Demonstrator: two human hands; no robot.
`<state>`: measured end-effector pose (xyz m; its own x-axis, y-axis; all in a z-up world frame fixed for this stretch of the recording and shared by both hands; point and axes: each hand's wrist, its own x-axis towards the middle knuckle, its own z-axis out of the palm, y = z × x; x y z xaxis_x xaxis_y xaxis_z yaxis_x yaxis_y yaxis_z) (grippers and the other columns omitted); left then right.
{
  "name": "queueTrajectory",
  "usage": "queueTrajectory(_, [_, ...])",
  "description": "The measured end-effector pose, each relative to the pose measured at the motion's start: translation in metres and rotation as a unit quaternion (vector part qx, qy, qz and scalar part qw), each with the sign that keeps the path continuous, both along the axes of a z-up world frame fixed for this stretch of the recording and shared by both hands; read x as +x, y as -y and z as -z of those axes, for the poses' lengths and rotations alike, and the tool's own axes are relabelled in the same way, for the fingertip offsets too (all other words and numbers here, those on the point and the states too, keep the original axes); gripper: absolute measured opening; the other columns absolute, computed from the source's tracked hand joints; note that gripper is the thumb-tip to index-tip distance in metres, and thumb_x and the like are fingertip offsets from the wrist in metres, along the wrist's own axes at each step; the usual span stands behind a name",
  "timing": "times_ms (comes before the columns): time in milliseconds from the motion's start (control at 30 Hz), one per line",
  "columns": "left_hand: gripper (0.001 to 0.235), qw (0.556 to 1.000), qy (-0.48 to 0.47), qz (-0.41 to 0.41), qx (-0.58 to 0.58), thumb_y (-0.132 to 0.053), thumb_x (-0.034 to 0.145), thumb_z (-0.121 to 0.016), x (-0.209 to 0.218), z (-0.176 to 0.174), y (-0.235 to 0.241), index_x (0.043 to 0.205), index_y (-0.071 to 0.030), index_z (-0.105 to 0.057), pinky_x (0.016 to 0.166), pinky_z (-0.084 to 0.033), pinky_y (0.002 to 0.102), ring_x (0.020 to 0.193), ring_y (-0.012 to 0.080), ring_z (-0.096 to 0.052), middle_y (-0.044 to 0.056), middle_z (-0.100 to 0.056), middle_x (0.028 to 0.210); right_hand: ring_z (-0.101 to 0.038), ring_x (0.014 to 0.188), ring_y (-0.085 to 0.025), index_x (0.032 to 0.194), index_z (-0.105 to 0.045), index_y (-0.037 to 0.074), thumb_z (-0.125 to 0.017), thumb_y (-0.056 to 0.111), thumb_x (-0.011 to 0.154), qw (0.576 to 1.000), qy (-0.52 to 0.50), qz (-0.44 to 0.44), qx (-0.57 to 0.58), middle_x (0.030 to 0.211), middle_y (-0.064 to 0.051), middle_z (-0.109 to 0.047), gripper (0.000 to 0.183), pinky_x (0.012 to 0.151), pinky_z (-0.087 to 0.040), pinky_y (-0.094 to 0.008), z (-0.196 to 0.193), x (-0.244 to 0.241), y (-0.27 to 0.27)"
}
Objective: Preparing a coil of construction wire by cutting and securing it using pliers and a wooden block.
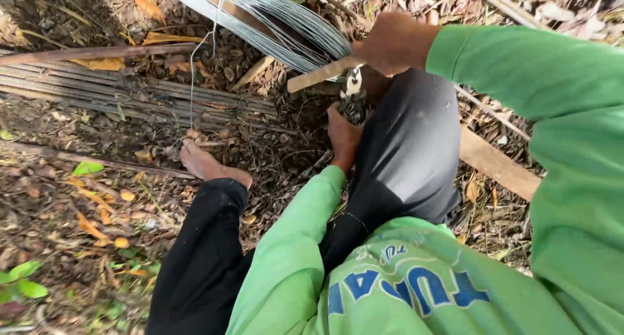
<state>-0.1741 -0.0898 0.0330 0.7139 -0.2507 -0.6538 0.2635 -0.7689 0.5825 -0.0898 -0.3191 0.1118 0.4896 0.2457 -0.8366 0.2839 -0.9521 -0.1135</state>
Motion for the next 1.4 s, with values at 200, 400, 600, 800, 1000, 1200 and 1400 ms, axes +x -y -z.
queueTrajectory(200, [0.086, 0.989, 0.104, -0.026, -0.102, -0.029, 0.07, -0.091, -0.026, 0.063, 0.0, 0.134, 0.007, -0.044, 0.101, -0.048, 0.047, 0.115, 0.0388, -0.058, 0.024, -0.056, 0.12, -0.058, 0.048, -0.016, 0.125, -0.046, 0.006, -0.045, 0.026, 0.105, 0.999, 0.015, 0.026, 0.022, 0.058, -0.001, -0.056, 0.028, 0.05, -0.049, -0.036, 0.02, -0.022, -0.008])
queueTrajectory(400, [0.074, 0.997, 0.028, -0.023, -0.072, -0.035, 0.067, -0.089, -0.004, 0.018, 0.005, 0.12, 0.001, -0.051, 0.074, -0.057, 0.043, 0.077, 0.0294, -0.069, 0.012, -0.067, 0.086, -0.061, 0.049, -0.016, 0.125, -0.045, 0.004, -0.041, 0.026, 0.108, 0.999, 0.02, 0.031, 0.012, 0.059, -0.001, -0.058, 0.029, 0.05, -0.052, -0.038, 0.016, -0.024, -0.014])
queueTrajectory(600, [0.065, 0.996, 0.044, -0.021, -0.079, -0.032, 0.07, -0.086, -0.028, -0.022, -0.004, 0.113, -0.003, -0.048, 0.069, -0.056, 0.042, 0.068, 0.0264, -0.068, 0.008, -0.067, 0.078, -0.075, 0.063, -0.025, 0.137, -0.038, 0.003, -0.048, 0.022, 0.103, 0.997, -0.007, 0.074, 0.012, 0.071, -0.009, -0.069, 0.04, 0.054, -0.058, -0.041, -0.002, -0.018, -0.015])
queueTrajectory(800, [0.066, 0.999, -0.019, 0.035, 0.038, -0.032, 0.066, -0.088, -0.011, -0.079, 0.003, 0.111, -0.005, -0.048, 0.067, -0.056, 0.041, 0.067, 0.0232, -0.067, 0.007, -0.066, 0.075, -0.069, 0.062, -0.026, 0.129, -0.049, 0.004, -0.051, 0.019, 0.1, 0.988, 0.03, 0.123, 0.09, 0.07, -0.007, -0.065, 0.033, 0.056, -0.055, -0.042, 0.028, -0.03, -0.001])
queueTrajectory(1000, [0.063, 0.991, -0.107, 0.06, 0.053, -0.03, 0.068, -0.091, 0.014, -0.12, 0.009, 0.107, -0.003, -0.05, 0.066, -0.055, 0.036, 0.069, 0.0185, -0.065, 0.004, -0.063, 0.078, -0.066, 0.054, -0.022, 0.128, -0.05, 0.003, -0.044, 0.018, 0.103, 0.98, 0.027, 0.161, 0.116, 0.064, -0.004, -0.059, 0.03, 0.051, -0.055, -0.04, 0.023, -0.036, 0.005])
queueTrajectory(1200, [0.062, 0.993, -0.1, 0.037, -0.049, -0.024, 0.073, -0.087, -0.003, -0.084, -0.008, 0.117, -0.002, -0.049, 0.06, -0.049, 0.035, 0.067, 0.0162, -0.057, 0.004, -0.058, 0.075, -0.063, 0.056, -0.028, 0.115, -0.054, -0.001, -0.051, 0.024, 0.098, 0.965, 0.069, 0.19, 0.165, 0.068, -0.009, -0.063, 0.03, 0.057, -0.053, -0.045, 0.048, -0.048, 0.0])
queueTrajectory(1400, [0.058, 0.905, -0.378, -0.043, -0.189, -0.015, 0.079, -0.079, 0.018, -0.039, -0.023, 0.131, 0.0, -0.057, 0.048, -0.038, 0.026, 0.07, 0.0075, -0.062, 0.001, -0.072, 0.094, -0.072, 0.067, -0.033, 0.114, -0.051, -0.002, -0.057, 0.029, 0.095, 0.964, 0.101, 0.187, 0.16, 0.076, -0.014, -0.071, 0.037, 0.064, -0.056, -0.047, 0.02, -0.047, -0.005])
